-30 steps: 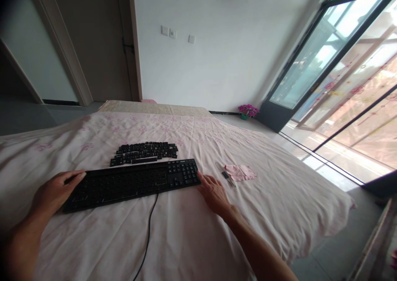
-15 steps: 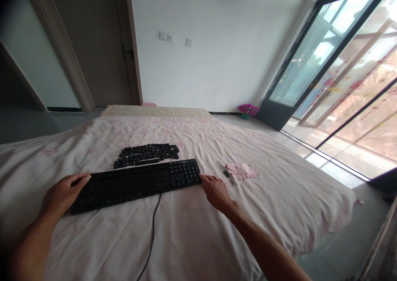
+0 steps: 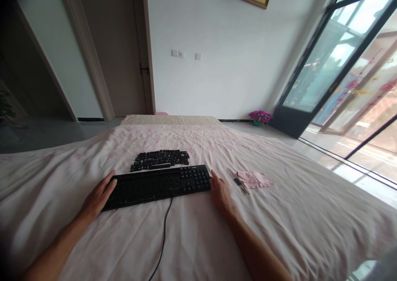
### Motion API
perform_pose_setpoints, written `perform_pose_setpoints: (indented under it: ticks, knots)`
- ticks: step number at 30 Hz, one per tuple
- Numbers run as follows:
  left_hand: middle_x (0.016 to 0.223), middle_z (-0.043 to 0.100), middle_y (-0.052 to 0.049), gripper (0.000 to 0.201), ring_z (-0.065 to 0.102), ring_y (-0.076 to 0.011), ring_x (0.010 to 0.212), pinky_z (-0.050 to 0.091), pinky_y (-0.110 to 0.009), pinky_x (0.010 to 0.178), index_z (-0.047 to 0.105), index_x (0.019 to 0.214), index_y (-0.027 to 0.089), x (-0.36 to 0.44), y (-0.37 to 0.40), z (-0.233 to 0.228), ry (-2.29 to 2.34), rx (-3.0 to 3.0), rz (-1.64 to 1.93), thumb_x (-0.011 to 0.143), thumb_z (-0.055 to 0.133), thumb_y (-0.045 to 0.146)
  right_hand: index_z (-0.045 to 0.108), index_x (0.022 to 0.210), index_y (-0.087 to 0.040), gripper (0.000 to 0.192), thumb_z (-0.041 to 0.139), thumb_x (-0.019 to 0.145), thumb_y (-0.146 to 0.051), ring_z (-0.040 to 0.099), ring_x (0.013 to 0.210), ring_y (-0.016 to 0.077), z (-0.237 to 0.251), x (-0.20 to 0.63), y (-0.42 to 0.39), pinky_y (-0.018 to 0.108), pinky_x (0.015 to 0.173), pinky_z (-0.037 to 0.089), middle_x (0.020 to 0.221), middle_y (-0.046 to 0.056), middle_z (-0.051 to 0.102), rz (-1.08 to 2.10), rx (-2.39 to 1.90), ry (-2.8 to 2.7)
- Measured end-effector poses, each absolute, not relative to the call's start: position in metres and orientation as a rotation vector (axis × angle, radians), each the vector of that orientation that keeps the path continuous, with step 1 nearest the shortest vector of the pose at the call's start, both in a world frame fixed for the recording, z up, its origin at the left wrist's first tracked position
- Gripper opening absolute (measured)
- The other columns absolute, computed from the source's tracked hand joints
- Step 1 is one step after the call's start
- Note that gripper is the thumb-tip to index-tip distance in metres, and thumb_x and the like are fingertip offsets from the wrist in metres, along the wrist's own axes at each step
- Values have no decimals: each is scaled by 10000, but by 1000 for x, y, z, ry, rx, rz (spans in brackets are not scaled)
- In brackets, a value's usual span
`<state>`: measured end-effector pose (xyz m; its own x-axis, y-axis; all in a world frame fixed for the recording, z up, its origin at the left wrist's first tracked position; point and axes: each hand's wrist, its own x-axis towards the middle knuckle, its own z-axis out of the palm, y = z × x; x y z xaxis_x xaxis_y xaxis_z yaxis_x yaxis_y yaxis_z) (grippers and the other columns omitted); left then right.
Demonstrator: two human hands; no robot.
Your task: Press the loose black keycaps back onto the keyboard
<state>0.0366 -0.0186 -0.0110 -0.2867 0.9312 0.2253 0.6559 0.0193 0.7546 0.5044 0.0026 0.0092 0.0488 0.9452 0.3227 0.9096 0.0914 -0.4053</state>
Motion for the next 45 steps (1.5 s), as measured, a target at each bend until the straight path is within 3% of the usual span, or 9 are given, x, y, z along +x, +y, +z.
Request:
perform_pose_setpoints:
  ticks: [6,9,13,22,29,34,45]
  knots:
    - [1545,276,-108,676,235,-227,1426,163,-428,1178,287,1469,167,75,-22,-6,1792,1596,1222,922,298,564,444,1385,-155,530,254,967,-418,585,1109,252,12,517,10,371,955,418,1209,133,632,83,-1843,-1807]
    - [1541,276,-129,697,193,-254,1438,153,-463,1174,299,1462,142,100,-17,-5,1786,1647,1220,915,294,573,420,1393,-137,566,232,965,-455,563,1151,263,10,529,20,389,979,403,1265,140,602,31,-1896,-1795]
    - [1518,321,-148,660,263,-272,1414,184,-498,1156,327,1449,152,122,-10,-4,1821,1639,1228,917,317,541,418,1381,-113,565,209,971,-442,537,1187,255,2,539,30,389,1009,374,1302,145,574,-94,-1914,-1865]
    - [1543,287,-93,607,217,-204,1433,169,-410,1183,327,1447,185,114,-27,3,1638,1556,1348,942,303,522,359,1413,-117,560,225,967,-428,564,1124,290,-13,545,36,411,941,415,1293,156,567,-231,-1920,-1895]
    - [1434,468,-101,530,429,-211,1328,327,-371,1121,400,1399,210,111,-31,-7,1736,1354,1518,939,376,473,370,1410,-145,575,227,955,-466,545,1153,289,-17,546,38,423,937,420,1321,142,546,-238,-1871,-1900]
    - [1205,652,-104,489,615,-198,1125,442,-351,1010,413,1362,207,104,-31,-8,1769,1162,1615,933,393,442,388,1400,-147,563,226,956,-453,559,1130,292,-14,542,38,420,925,423,1283,143,575,-237,-1902,-1882]
    - [1208,655,-84,462,604,-191,1136,450,-334,989,453,1348,219,103,-28,-11,1844,1330,1551,918,419,384,406,1389,-123,563,260,945,-439,511,1198,274,-9,538,35,403,991,387,1314,147,551,-186,-1853,-1895]
